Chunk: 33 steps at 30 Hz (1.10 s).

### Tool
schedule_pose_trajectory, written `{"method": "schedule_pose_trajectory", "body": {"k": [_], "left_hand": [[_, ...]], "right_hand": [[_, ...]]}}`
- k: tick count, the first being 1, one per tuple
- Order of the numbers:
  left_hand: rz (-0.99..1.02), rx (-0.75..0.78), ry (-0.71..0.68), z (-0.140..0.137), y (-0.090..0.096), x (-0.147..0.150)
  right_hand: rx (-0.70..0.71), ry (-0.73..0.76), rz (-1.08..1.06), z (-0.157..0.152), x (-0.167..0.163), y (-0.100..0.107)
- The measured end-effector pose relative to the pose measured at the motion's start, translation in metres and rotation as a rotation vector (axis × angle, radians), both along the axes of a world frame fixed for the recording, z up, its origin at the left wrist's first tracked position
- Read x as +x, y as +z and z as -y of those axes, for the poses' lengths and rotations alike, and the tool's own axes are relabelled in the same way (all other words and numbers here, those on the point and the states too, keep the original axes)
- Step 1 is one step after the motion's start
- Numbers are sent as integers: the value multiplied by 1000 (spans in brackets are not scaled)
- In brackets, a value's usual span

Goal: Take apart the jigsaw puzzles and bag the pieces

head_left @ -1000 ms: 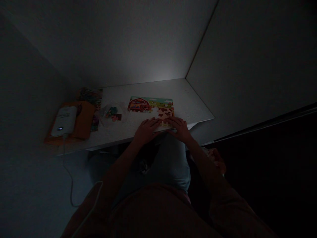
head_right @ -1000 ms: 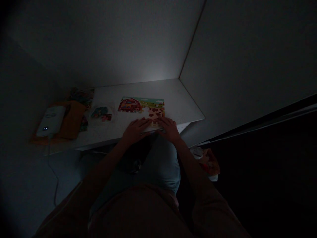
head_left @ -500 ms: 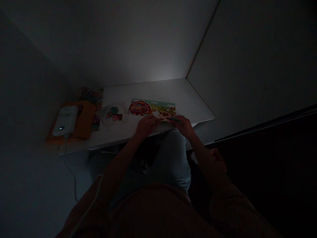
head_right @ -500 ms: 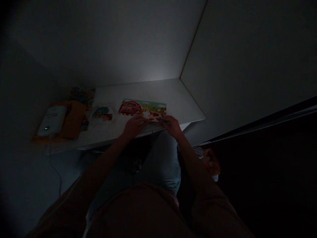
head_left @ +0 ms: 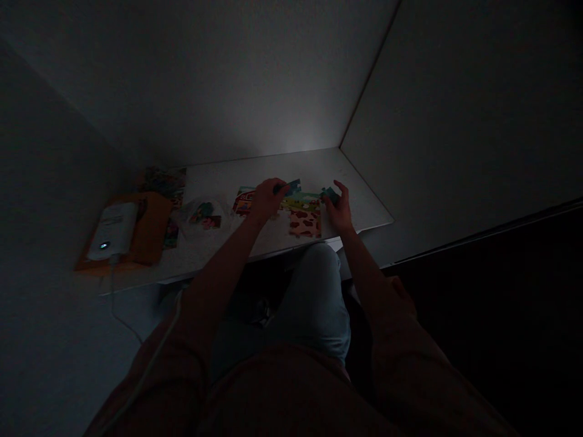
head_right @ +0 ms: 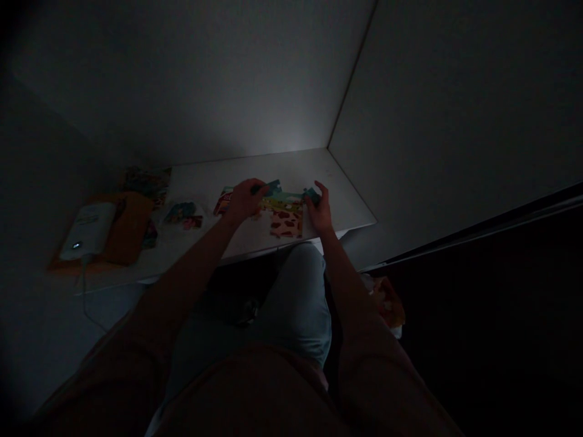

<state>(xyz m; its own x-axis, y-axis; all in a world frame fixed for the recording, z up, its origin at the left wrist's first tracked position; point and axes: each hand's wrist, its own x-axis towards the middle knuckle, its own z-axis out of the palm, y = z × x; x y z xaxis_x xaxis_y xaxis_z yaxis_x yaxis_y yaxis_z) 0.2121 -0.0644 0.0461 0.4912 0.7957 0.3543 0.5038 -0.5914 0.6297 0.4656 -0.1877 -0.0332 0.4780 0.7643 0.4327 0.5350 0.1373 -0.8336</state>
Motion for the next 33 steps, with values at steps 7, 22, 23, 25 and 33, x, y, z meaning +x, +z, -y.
{"method": "schedule_pose_trajectory", "body": {"k": [7, 22, 23, 25, 33], "left_hand": [[-151, 87, -19, 5, -11, -1], [-316, 242, -353, 103, -56, -21], [-316, 242, -352, 104, -56, -21], [-313, 255, -345, 106, -55, -21], [-422, 352, -445, 127, -57, -8]], "right_hand": [[-184, 173, 36, 2, -6, -8], [-423, -107, 481, -12, -27, -4], [-433, -112, 485, -13, -28, -3], [-444, -130, 481, -14, -28, -1], [-433, -197, 454, -14, -27, 3]]}}
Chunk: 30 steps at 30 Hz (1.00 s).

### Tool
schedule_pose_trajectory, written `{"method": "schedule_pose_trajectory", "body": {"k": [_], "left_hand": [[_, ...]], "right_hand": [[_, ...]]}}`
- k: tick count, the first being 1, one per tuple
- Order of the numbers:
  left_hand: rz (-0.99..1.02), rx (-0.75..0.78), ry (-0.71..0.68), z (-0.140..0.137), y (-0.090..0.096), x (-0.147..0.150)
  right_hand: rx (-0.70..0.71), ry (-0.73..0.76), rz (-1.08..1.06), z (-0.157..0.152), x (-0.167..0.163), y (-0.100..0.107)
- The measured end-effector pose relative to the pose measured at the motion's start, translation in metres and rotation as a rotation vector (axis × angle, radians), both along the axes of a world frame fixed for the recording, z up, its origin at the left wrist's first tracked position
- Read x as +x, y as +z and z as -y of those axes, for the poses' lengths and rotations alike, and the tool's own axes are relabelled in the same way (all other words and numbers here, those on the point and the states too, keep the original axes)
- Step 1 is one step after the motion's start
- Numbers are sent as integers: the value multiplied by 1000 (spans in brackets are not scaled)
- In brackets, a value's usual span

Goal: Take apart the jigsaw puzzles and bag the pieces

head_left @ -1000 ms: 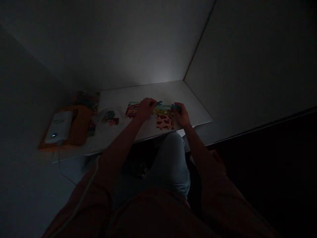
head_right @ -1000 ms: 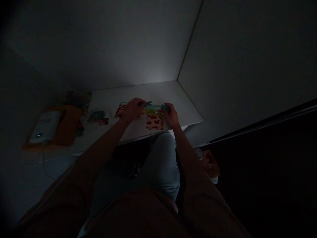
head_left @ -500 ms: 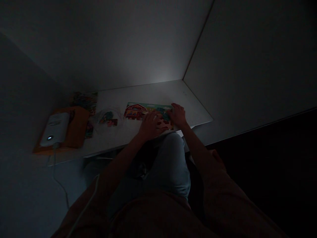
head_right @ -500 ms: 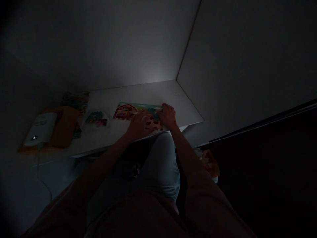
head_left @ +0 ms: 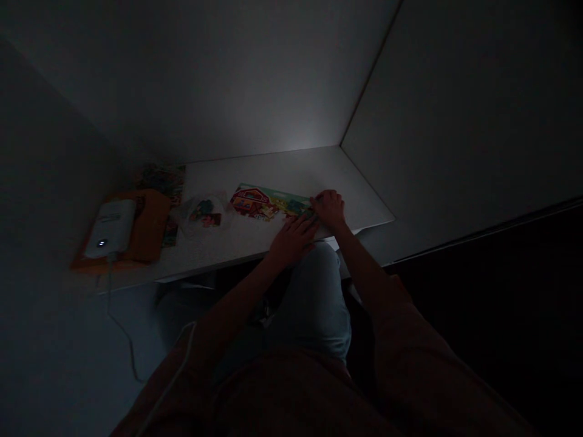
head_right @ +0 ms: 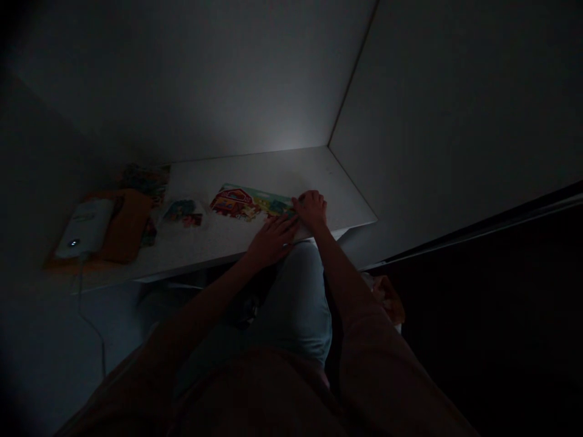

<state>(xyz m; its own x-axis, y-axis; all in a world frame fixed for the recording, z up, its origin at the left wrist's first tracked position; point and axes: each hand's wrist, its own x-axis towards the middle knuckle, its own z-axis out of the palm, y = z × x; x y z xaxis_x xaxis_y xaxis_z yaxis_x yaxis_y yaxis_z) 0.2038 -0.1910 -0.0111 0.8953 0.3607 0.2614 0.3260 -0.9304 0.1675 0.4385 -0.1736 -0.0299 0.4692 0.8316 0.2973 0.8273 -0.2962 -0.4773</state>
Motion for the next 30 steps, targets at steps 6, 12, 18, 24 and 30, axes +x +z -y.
{"method": "schedule_pose_trajectory", "body": {"k": [6, 12, 18, 24, 30], "left_hand": [[35, -31, -20, -5, -4, -6], [105, -205, 130, -30, 7, -14], [313, -285, 290, -88, 31, -10], [232, -119, 378, -99, 30, -9], [122, -97, 162, -24, 4, -14]], "right_hand": [[-15, 5, -9, -1, 2, 1], [-3, 27, -4, 0, 3, 2], [-31, 22, 2, 1, 1, 4], [-45, 13, 9, 0, 1, 6], [-28, 40, 2, 1, 3, 6]]}}
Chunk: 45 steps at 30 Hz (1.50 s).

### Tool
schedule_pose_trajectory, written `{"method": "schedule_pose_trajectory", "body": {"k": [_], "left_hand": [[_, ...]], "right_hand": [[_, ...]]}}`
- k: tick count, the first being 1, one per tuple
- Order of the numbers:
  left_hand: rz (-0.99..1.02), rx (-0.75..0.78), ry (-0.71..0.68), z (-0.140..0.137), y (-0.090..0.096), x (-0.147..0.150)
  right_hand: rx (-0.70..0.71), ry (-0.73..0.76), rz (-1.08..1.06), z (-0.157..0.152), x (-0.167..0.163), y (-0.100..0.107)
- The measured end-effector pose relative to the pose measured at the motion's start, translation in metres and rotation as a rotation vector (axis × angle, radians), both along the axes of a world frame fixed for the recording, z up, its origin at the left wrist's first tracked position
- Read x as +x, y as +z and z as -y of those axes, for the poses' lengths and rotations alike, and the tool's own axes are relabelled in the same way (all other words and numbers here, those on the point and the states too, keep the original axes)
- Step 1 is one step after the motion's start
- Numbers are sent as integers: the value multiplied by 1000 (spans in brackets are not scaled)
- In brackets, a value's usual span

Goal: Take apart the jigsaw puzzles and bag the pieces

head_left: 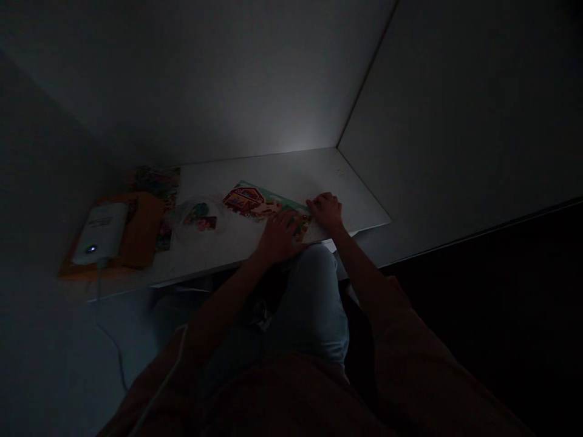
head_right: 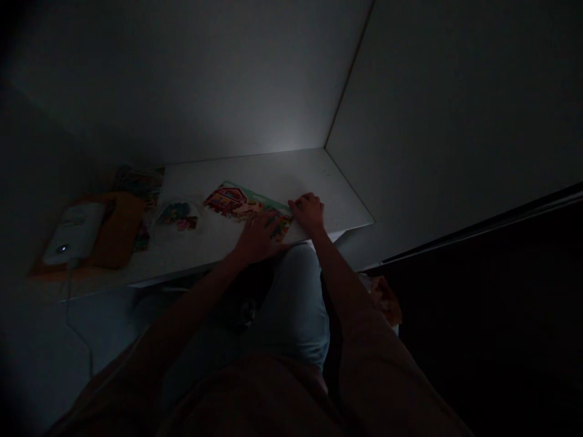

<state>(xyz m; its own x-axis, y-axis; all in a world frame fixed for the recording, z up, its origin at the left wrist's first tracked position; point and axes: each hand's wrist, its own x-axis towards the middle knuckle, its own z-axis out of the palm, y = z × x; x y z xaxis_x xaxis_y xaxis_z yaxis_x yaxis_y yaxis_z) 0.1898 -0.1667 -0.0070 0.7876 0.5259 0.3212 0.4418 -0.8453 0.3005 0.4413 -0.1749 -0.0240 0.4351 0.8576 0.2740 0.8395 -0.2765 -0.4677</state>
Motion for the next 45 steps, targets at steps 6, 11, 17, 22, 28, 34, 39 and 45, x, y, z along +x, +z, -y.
{"method": "schedule_pose_trajectory", "body": {"k": [6, 11, 17, 22, 28, 34, 39, 45], "left_hand": [[-87, 10, -23, 26, -6, -10], [-40, -13, -48, 23, -3, -25], [30, -98, 112, -7, 7, -37], [179, -96, 293, -66, 29, -33], [138, 9, 153, -39, 19, -23], [-74, 42, -25, 33, -10, -7], [-84, 16, -26, 29, -11, -15], [33, -56, -93, 8, -8, -32]], "right_hand": [[-32, 60, -45, 1, 2, 4], [-31, 15, -9, -1, 2, 3], [-2, 6, 2, -2, 3, 0], [-7, 19, 7, -1, 2, 1], [-14, 15, 19, 1, 2, 2], [-28, 18, 29, 1, 2, 2], [-19, 9, 37, 1, 2, 1], [-25, 23, 20, 1, 2, 2]]}}
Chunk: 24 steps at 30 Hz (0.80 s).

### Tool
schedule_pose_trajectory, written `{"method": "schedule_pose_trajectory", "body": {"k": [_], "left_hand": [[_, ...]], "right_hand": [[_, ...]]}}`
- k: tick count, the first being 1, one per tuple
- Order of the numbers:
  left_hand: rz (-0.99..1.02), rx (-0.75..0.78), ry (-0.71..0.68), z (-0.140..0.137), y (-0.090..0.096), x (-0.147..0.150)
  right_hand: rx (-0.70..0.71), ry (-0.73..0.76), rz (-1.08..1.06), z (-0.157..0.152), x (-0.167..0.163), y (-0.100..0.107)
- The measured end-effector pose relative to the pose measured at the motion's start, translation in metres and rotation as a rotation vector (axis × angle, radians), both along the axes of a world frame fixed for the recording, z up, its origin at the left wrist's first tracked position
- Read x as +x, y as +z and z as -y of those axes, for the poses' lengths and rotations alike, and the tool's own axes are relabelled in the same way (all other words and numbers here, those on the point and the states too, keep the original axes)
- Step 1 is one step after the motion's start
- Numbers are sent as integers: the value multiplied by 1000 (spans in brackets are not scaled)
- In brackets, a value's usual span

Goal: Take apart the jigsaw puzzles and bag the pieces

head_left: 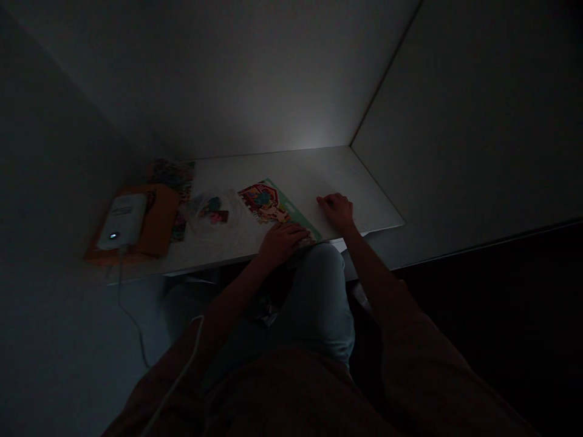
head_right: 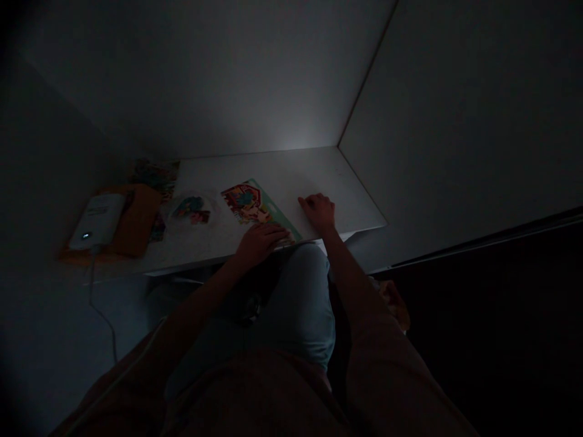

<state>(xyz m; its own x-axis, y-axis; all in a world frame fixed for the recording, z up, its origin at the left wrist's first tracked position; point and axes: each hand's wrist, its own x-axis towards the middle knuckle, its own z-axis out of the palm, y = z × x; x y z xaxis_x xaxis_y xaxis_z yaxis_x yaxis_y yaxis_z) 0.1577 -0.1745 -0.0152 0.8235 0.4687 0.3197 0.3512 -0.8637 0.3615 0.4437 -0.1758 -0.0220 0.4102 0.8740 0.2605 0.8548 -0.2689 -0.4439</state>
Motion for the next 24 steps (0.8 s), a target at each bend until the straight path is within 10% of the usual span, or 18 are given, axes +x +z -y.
{"method": "schedule_pose_trajectory", "body": {"k": [12, 20, 24], "left_hand": [[261, -11, 467, -88, 21, -10], [47, 73, 280, -14, -2, -24], [-91, 109, 205, 11, -1, -37]], "right_hand": [[-8, -3, 2, 0, 0, 1], [32, 4, -13, 1, 0, 0], [137, 268, -103, 9, -2, 5]]}}
